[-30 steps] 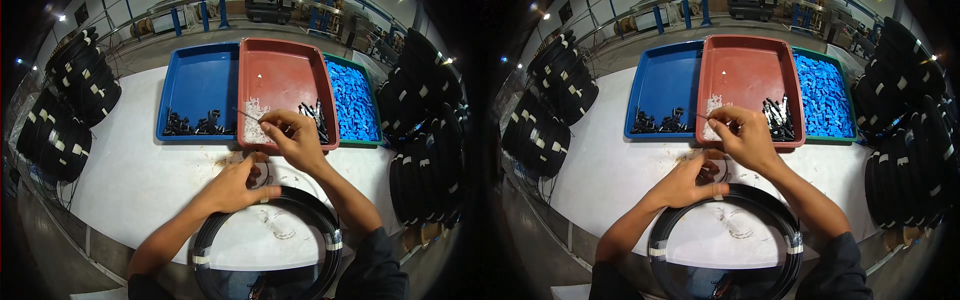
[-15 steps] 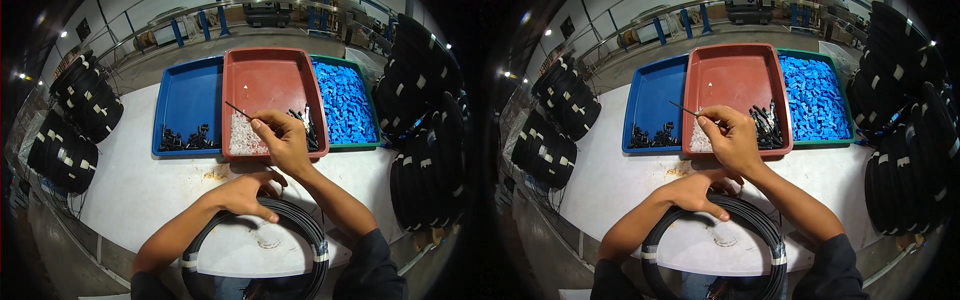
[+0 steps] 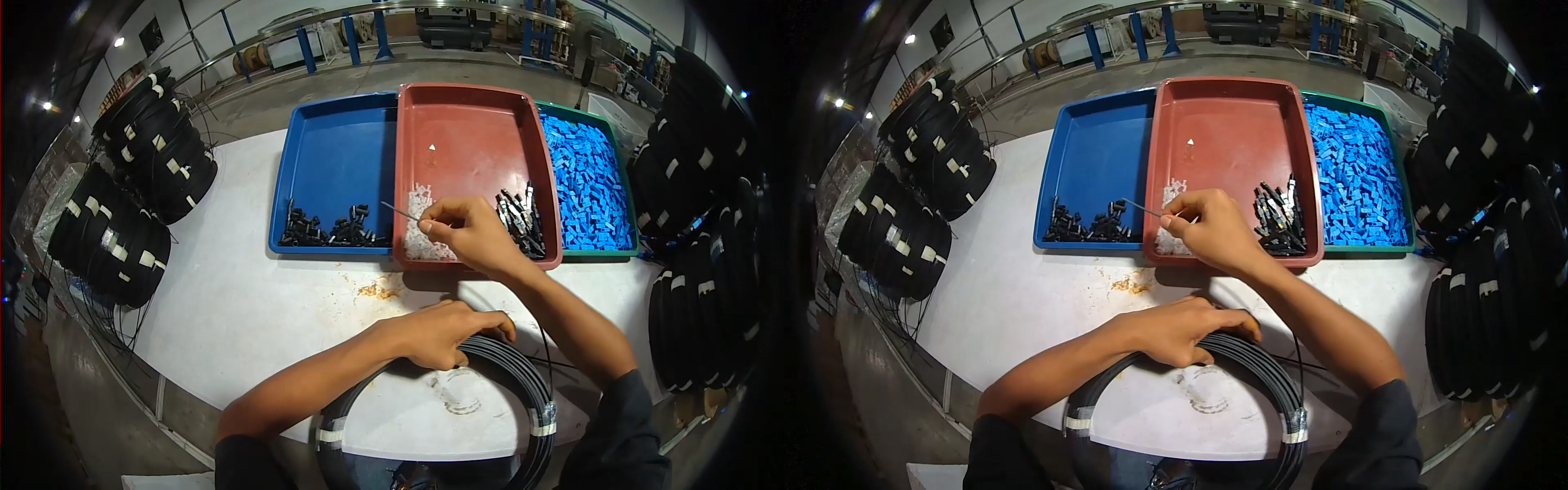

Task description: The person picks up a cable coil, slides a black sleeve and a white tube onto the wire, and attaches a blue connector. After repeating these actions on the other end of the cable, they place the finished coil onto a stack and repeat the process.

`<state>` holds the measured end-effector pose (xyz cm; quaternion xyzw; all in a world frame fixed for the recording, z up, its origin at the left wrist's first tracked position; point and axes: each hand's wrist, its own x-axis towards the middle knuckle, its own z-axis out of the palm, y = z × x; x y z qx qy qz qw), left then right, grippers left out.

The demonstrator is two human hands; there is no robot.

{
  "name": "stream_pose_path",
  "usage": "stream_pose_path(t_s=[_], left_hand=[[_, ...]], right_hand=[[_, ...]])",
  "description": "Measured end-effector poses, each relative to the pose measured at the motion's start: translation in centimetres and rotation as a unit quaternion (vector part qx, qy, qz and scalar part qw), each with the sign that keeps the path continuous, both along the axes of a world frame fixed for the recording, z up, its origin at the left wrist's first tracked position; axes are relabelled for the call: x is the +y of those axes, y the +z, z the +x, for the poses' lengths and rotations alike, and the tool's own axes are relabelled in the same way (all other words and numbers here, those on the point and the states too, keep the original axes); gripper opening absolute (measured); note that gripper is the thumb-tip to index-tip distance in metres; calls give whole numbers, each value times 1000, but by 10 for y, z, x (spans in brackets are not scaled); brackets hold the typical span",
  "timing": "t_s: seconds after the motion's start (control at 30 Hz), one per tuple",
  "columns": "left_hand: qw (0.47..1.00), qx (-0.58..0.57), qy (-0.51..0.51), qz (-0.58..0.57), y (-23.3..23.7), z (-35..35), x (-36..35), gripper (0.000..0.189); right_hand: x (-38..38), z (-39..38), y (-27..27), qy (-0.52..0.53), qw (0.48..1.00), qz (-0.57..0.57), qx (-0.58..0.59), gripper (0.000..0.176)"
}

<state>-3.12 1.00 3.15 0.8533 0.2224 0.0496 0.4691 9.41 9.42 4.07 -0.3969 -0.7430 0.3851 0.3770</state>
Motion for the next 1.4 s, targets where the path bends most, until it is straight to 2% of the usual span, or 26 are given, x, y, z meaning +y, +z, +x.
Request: stream_pose_path(t_s=[0.07, 0.1, 0.13, 0.17, 0.2, 0.27, 0.33, 0.37, 0.4, 0.43, 0.47, 0.5, 0.53, 0.6, 0.67, 0.73, 0.87, 0.93, 1.07, 1.13, 1.2, 1.27, 1.3, 1.33, 1.4], left_hand=[[1000, 7, -14, 15, -2, 3, 4, 66], [999, 0, -24, 39, -3, 5, 5, 64], [997, -7, -33, 63, -2, 9, 5, 62], [996, 69, -31, 40, 1, 15, 6, 63], [988, 141, -47, 40, 3, 23, 9, 60], [993, -34, -66, 93, -8, 27, 7, 51], [971, -24, -89, 221, -10, 32, 1, 61], [953, 3, -89, 290, -6, 32, -7, 50], [902, 5, -70, 426, -19, 39, -14, 37], [870, -31, -38, 491, -19, 35, -22, 33], [832, -65, -5, 551, -21, 29, -28, 29], [821, -125, 19, 557, -16, 24, -32, 27], [821, -123, 20, 557, -7, 13, -36, 27], [817, -187, 43, 544, 11, -15, -41, 21], [824, -171, 72, 536, 26, -55, -40, 15], [829, -146, 138, 522, 36, -98, -31, 14], [810, -17, 332, 483, 34, -176, -1, 17], [821, 33, 399, 407, 32, -206, 11, 17], [817, 65, 438, 370, 17, -236, 37, 16], [814, 106, 394, 413, 9, -240, 51, 16], [809, 120, 400, 415, 7, -234, 60, 17], [819, 189, 370, 397, 6, -226, 71, 17], [828, 194, 363, 382, 6, -225, 77, 23], [828, 193, 363, 380, 6, -224, 82, 23], [816, 74, 388, 422, 6, -221, 89, 29]], right_hand=[[9, -14, 6, 32, 999, -12, 23, 12], [5, -19, 25, 61, 985, -157, 39, 8], [2, -27, 38, 88, 948, -300, 54, 4], [0, -38, 42, 78, 938, -335, 36, 2], [-3, -41, 42, 79, 937, -338, 32, 2], [-9, -44, 37, 62, 940, -336, 19, 5], [-8, -37, 26, 73, 933, -352, 34, 6], [-10, -32, 27, 66, 938, -338, 39, 7], [-11, -28, 27, 58, 944, -323, 45, 10], [-13, -24, 23, 51, 963, -262, 34, 14], [-15, -20, 16, 51, 963, -262, 35, 14], [-17, -17, 8, 36, 990, -135, 1, 14], [-24, -22, 10, 21, 999, -4, -32, 14], [-44, -14, 19, 0, 994, 32, -106, 13], [-53, -13, 6, 22, 988, 135, -77, 11], [-61, -15, -1, 43, 986, 152, -55, 7], [-66, -16, -14, 68, 981, 171, -58, 8], [-64, -17, -18, 89, 977, 188, -48, 8], [-65, -14, -16, 100, 976, 189, -48, 8], [-63, -13, -19, 106, 975, 187, -50, 7], [-60, -13, -24, 133, 972, 192, -43, 6], [-60, -14, -24, 142, 969, 197, -39, 6], [-61, -14, -22, 145, 969, 196, -29, 6], [-62, -14, -21, 148, 969, 195, -19, 7], [-63, -13, -19, 146, 971, 187, -24, 7]])
